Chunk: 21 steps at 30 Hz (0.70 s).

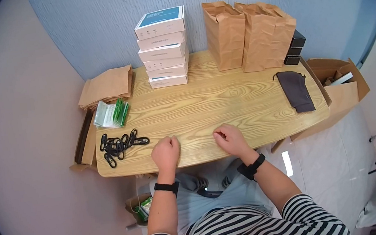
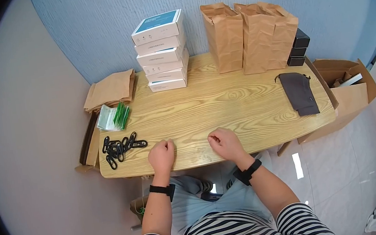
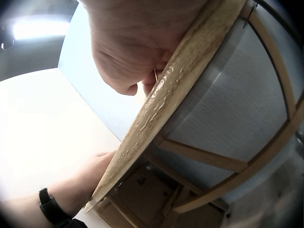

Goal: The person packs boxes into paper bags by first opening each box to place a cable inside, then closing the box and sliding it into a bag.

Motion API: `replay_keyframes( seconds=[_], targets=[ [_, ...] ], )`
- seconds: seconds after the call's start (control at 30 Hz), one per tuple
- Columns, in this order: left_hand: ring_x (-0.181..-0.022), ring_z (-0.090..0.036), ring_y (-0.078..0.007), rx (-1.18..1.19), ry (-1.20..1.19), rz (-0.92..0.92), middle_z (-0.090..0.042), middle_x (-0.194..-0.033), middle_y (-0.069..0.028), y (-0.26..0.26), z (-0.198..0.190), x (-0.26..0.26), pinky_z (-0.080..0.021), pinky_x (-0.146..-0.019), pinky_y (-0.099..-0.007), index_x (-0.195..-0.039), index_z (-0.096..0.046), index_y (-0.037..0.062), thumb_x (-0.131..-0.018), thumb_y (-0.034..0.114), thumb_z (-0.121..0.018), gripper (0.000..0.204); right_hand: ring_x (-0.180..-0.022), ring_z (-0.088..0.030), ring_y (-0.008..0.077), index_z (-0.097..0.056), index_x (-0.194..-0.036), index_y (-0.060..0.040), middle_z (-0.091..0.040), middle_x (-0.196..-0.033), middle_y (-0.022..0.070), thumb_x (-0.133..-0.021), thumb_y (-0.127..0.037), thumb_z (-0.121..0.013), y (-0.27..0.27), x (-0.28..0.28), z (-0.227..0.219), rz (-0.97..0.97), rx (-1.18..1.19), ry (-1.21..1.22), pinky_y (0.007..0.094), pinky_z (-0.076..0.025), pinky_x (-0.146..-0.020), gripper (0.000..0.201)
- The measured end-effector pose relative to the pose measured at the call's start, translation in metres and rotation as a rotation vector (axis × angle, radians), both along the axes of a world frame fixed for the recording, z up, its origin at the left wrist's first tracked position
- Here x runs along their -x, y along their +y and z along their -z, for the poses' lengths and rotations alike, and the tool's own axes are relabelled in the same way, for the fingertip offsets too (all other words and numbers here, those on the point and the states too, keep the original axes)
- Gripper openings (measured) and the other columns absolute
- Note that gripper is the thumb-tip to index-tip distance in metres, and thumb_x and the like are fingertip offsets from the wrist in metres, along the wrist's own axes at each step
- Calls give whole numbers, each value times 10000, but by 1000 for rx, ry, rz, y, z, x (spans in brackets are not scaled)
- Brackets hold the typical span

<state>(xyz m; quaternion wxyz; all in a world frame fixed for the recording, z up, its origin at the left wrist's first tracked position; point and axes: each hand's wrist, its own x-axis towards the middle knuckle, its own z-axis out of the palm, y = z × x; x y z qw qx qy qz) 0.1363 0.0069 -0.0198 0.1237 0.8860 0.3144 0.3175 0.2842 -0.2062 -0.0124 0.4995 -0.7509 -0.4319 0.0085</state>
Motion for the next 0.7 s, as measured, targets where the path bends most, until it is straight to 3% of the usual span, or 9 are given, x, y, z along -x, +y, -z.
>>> replay_keyframes(
  seconds=[0.7],
  targets=[
    [-634, -628, -386, 10, 17, -1, -635, -663, -160, -1, -1, 0, -498, -596, -490, -656, -639, 68, -916, 323, -654, 365, -795, -630, 335, -693, -895, -23, -660, -819, 137, -901, -162, -671, -1, 0, -1, 2, 8, -16, 412, -490, -711, 141]
  ],
)
